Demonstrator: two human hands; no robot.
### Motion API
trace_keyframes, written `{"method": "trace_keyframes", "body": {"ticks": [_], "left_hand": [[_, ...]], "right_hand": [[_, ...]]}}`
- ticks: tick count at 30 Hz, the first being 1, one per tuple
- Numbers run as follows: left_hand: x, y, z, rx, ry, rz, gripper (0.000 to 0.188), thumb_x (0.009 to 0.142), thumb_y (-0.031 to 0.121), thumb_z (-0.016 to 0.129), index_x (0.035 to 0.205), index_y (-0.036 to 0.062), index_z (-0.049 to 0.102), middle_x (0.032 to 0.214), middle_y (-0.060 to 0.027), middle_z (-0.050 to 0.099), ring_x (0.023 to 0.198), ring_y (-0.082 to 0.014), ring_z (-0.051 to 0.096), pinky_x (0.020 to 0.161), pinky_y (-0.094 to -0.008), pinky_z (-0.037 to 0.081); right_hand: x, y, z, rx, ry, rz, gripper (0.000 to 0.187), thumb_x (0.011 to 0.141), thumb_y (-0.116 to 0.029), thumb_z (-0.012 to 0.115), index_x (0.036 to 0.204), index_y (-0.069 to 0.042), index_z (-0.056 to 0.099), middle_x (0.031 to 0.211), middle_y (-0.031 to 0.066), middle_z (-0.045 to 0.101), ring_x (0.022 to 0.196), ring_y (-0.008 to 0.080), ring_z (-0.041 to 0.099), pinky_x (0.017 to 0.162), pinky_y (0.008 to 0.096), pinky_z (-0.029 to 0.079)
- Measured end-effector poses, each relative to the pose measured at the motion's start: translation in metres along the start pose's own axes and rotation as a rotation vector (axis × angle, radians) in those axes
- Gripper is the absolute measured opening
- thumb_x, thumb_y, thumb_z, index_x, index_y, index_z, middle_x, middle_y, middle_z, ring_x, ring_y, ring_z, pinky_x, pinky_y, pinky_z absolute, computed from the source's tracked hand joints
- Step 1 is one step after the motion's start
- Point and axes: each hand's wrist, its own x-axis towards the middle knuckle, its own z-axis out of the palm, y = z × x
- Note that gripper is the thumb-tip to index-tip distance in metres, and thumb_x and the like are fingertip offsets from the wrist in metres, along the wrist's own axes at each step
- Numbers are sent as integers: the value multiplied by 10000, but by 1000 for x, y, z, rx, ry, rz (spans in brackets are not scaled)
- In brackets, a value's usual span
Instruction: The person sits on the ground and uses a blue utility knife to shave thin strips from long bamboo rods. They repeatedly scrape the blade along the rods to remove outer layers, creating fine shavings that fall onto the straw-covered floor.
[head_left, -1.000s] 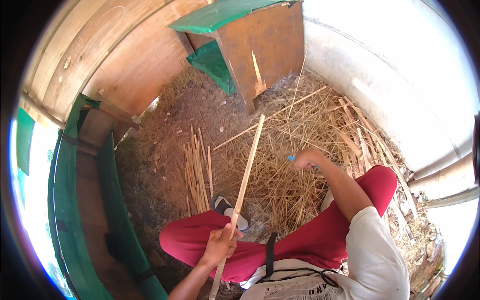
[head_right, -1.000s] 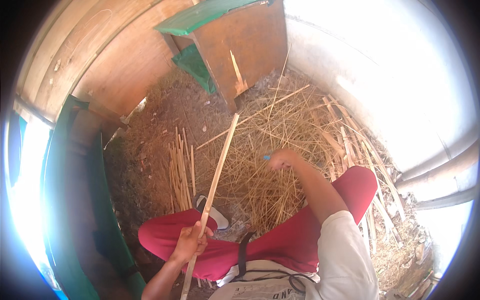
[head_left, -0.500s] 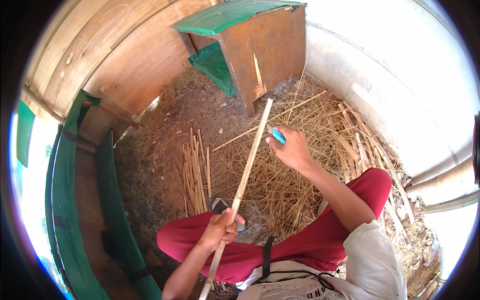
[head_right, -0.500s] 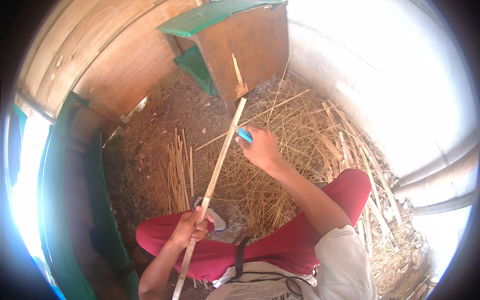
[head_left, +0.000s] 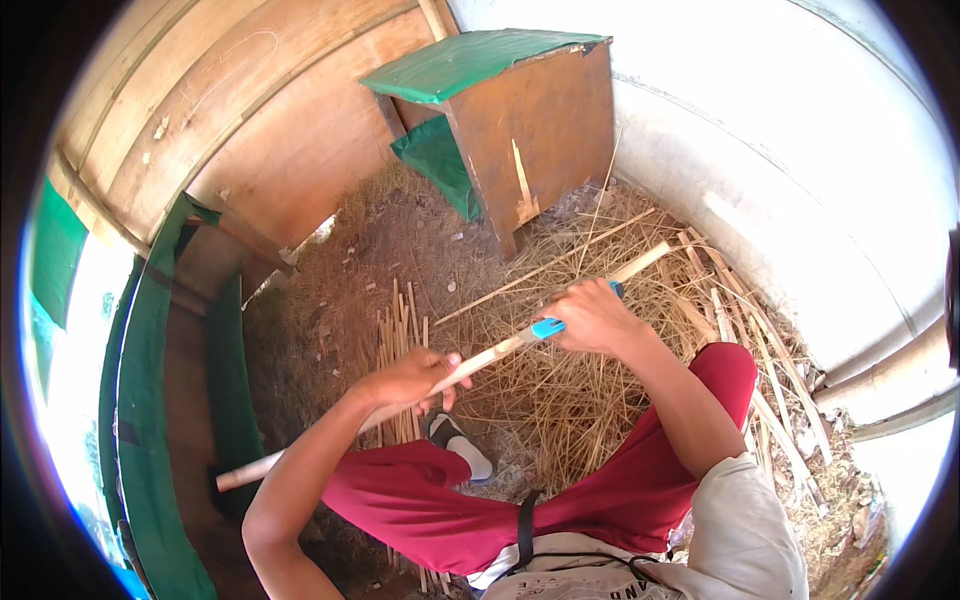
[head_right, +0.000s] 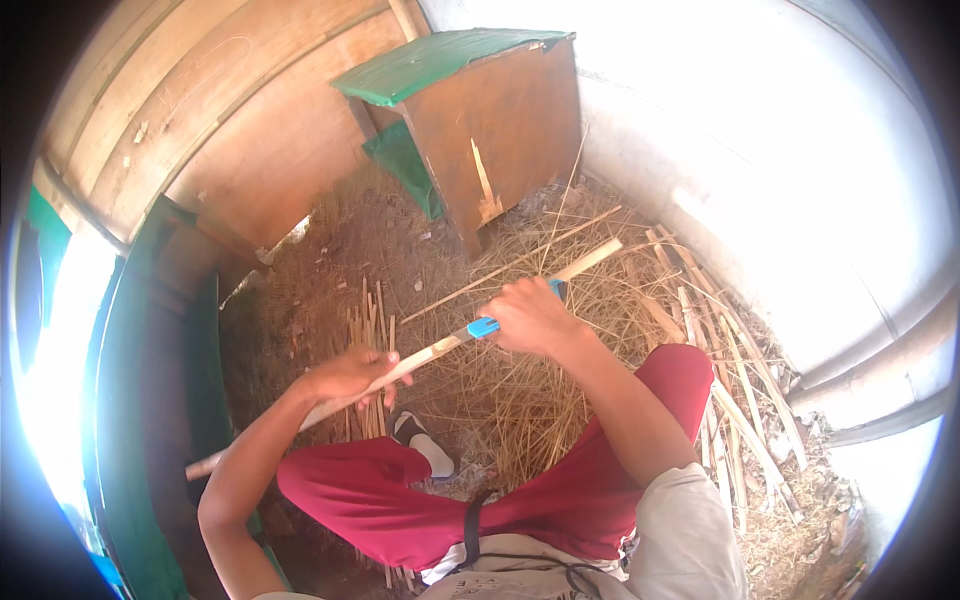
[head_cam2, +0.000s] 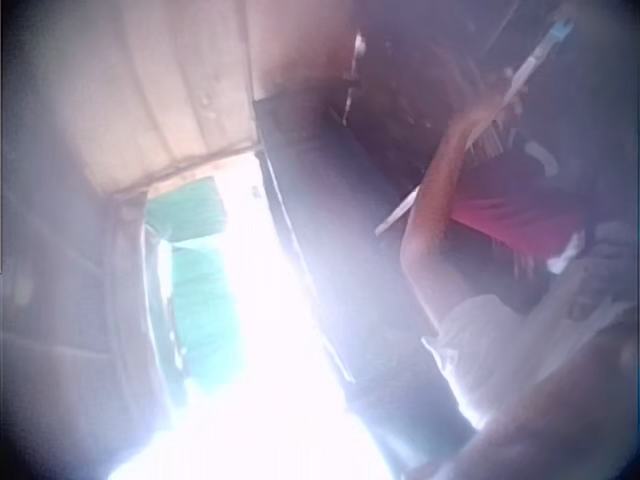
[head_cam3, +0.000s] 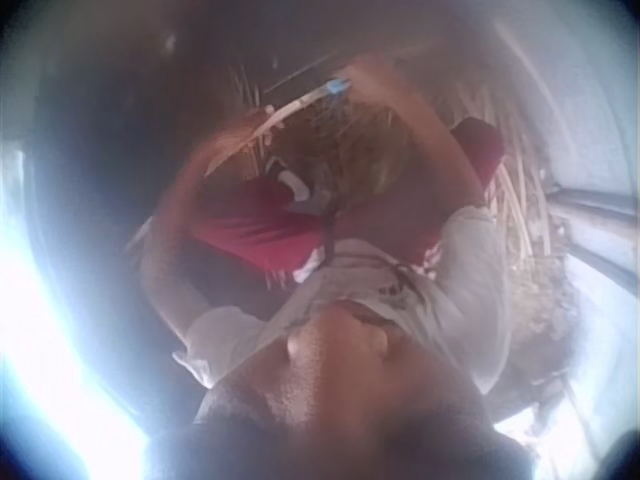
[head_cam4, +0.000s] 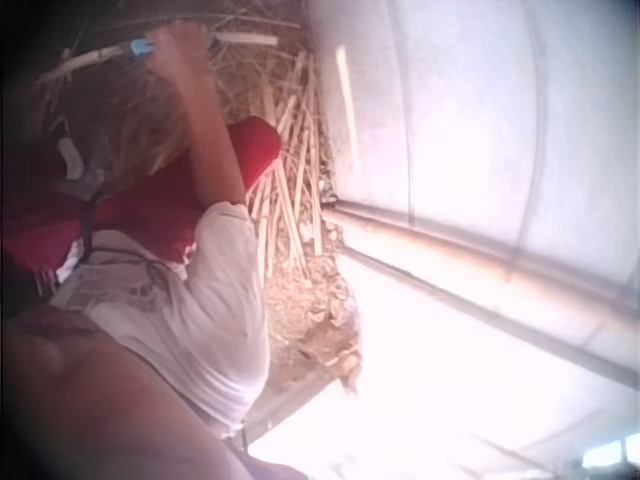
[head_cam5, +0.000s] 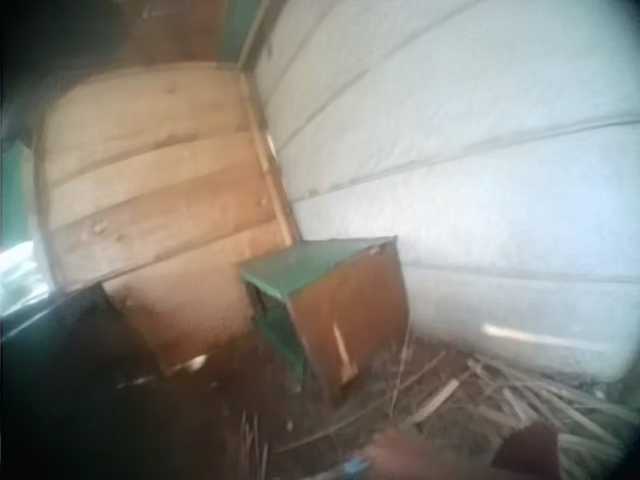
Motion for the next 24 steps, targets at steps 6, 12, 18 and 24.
{"method": "trace_keyframes", "body": {"ticks": [6,12,18,24], "left_hand": [[11,10,-22,897,1181,752,242,998,177,540,1044,-25,664,908,-192,691,969,-349,659,845,-431,506],[0,-30,28,240,1368,406,106,857,100,737,794,19,710,567,-78,622,533,-157,619,469,-279,464],[-10,-85,71,669,1476,142,250,857,295,723,893,47,718,681,-75,621,736,-238,615,748,-420,461],[-82,-221,72,748,1484,-500,381,850,309,692,1093,15,687,1136,-142,663,1216,-330,530,1055,-497,322]], "right_hand": [[-7,18,-4,31,110,219,188,786,-310,757,817,-124,750,650,93,662,648,277,669,599,418,522],[-8,9,-3,87,157,402,272,786,-349,791,833,-83,757,598,101,649,553,218,645,576,388,540],[1,4,4,280,157,503,333,774,-416,795,872,-100,756,646,82,666,609,258,667,610,392,536],[-3,-9,-13,415,228,551,371,767,-450,798,858,-93,757,622,84,652,587,245,657,583,375,526]]}}
